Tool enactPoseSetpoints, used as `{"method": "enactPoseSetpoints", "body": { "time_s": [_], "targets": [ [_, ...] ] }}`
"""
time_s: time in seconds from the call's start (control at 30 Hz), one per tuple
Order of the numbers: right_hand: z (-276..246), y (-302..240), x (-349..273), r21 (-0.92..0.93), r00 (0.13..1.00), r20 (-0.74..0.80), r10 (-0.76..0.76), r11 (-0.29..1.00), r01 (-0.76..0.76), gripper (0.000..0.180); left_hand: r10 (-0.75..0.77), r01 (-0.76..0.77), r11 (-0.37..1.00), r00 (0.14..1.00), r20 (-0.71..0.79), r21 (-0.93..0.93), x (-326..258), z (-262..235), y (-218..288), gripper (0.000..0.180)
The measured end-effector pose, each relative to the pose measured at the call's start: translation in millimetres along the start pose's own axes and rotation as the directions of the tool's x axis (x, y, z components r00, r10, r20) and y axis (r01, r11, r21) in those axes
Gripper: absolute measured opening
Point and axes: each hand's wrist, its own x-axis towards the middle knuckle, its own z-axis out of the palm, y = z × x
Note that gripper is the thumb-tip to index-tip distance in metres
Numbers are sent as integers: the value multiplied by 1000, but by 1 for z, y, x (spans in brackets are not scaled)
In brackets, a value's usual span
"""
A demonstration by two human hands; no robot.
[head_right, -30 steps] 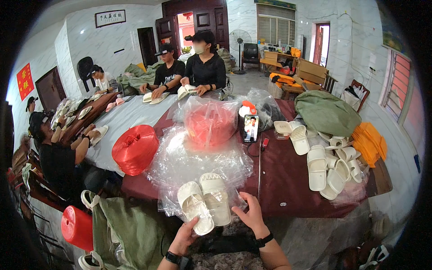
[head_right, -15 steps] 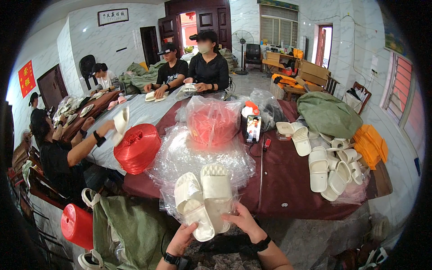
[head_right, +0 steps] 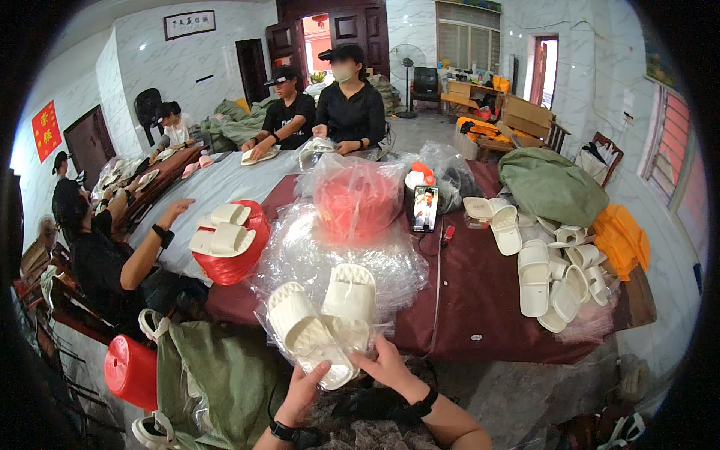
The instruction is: Packaging finished sandals into individual plastic bags.
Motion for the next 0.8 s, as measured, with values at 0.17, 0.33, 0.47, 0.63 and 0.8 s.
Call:
{"method": "enactPoseSetpoints", "body": {
  "time_s": [0.17, 0.33, 0.47, 0.63, 0.8],
  "targets": [
    [-44, -4, 19, -2, 993, -114, 12, 1000, -12, 42, 270, -237, 935, 958, -95, 263, -29, 7, 59, 42],
    [-93, 33, 35, -267, 925, -370, -80, 963, -23, 18, 541, -312, 729, 808, -234, 609, -96, -45, 149, 27],
    [-120, 81, 31, -278, 908, -411, -77, 959, -45, 15, 884, -128, 275, 424, -198, 953, -141, -108, 203, 38],
    [-113, 78, 24, -183, 908, -411, -84, 983, 8, 11, 773, 449, 280, 419, -477, 849, -179, -241, 190, 48],
    [-110, 66, 22, -179, 920, -392, -21, 982, -54, 11, 203, 95, 921, 710, -675, 377, -177, -288, 116, 41]
  ]
}}
